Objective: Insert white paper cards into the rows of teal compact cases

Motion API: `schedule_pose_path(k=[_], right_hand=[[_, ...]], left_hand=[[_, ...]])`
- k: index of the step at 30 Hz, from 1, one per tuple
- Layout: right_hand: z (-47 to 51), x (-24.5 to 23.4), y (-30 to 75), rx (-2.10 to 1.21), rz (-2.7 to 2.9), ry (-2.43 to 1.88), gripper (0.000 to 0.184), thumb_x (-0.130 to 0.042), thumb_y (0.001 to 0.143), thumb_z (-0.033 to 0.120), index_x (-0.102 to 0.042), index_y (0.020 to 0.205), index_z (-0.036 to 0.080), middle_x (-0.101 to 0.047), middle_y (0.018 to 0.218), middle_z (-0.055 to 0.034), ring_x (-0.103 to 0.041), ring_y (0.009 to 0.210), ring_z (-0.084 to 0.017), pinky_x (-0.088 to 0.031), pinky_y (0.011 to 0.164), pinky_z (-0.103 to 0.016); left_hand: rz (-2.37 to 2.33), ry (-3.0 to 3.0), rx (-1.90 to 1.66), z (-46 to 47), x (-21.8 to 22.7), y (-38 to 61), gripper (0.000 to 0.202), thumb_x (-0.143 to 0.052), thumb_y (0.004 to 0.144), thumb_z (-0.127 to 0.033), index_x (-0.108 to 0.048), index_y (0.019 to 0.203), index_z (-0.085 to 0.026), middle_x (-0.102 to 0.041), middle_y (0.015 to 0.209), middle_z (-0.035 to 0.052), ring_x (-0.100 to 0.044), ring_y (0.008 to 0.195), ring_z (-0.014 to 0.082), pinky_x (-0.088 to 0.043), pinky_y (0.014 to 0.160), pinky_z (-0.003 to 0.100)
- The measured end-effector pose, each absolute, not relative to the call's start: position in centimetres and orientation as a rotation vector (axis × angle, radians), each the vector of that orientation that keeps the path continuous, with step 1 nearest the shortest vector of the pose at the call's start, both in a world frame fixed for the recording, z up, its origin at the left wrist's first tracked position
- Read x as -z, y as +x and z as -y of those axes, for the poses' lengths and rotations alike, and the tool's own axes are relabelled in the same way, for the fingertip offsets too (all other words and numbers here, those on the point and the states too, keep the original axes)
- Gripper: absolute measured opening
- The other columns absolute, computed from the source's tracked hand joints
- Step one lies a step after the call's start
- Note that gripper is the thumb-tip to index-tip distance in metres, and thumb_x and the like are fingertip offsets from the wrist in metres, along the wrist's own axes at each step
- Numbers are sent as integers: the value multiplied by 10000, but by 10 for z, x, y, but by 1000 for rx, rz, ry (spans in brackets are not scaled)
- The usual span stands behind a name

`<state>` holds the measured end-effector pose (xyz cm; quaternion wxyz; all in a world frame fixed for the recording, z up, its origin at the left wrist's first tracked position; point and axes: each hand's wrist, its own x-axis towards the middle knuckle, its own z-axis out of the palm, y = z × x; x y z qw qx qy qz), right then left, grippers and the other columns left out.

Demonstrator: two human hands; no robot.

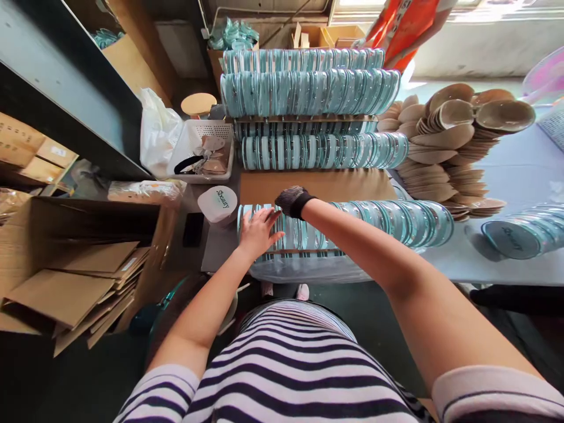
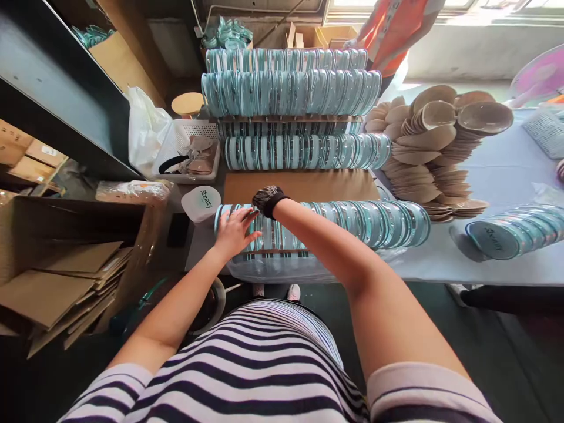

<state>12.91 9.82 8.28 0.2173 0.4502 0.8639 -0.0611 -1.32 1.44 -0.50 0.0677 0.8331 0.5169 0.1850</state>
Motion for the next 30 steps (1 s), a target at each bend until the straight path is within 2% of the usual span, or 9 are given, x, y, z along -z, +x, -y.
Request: schedule_pose_path(k=[6,10,12,15,17,19,21,26,30], right_hand=[[11,-24,177,306,-2417,1589,419,-322,981,363,-631,1227,223,-724,1004,-132,-693,897,-280,-526,746,-374],[52,25,173,403,-2350,1584,467,-246,1000,314,-609,1282,227,-688,1180,-112,-662,1017,-262,-503,838,-350],[57,34,170,423,-2344,1590,465,-249,1004,309,-638,1241,218,-677,1209,-110,-653,1042,-260,-491,853,-340],[48,15,180,445,-2366,1639,466,-269,1011,396,-681,1157,235,-713,1106,-100,-675,955,-236,-491,798,-313],[25,-13,196,357,-2372,1761,486,-241,1015,401,-650,1212,225,-700,1121,-118,-666,979,-241,-486,804,-323],[-10,-44,211,173,-2334,1878,478,-251,1007,363,-589,1301,196,-652,1219,-154,-627,1084,-274,-479,845,-358],[-52,-68,220,91,-2247,1781,446,-361,971,367,-598,1293,170,-612,1283,-178,-587,1157,-311,-471,880,-381],[-128,-82,199,318,-2072,1405,352,-537,881,285,-692,1167,150,-695,1138,-139,-670,996,-236,-501,820,-299],[-139,-76,174,306,-2042,1301,375,-638,807,249,-698,1144,95,-695,1122,-176,-662,1025,-284,-500,875,-373]], left_hand=[[-1554,2491,-548,-15,2,-12,559,-606,872,-475,-494,1394,-309,-503,1453,81,-421,1355,308,-181,1167,574],[-1556,2490,-530,-14,1,-14,560,-614,867,-466,-496,1392,-309,-506,1448,84,-423,1352,318,-177,1169,578],[-1555,2493,-523,-12,-1,-14,561,-614,868,-456,-494,1396,-307,-505,1447,88,-419,1355,324,-175,1169,585],[-1577,2504,-536,-8,-6,-7,561,-609,874,-437,-492,1400,-280,-479,1468,101,-354,1399,344,-149,1169,606],[-1546,2540,-564,-7,-8,4,581,-603,878,-440,-480,1412,-246,-443,1496,111,-285,1437,347,-116,1178,603],[-1468,2585,-585,-8,-8,20,616,-601,877,-454,-457,1430,-226,-415,1516,115,-251,1454,337,-97,1188,589],[-1405,2602,-585,-10,-5,35,632,-607,873,-462,-443,1440,-236,-423,1512,111,-291,1438,331,-108,1187,590],[-1386,2584,-533,-16,6,48,657,-632,843,-512,-444,1436,-300,-451,1495,95,-392,1377,335,-155,1165,609],[-1387,2586,-521,-15,8,44,668,-627,841,-528,-424,1446,-331,-443,1501,90,-381,1386,325,-138,1171,588]])
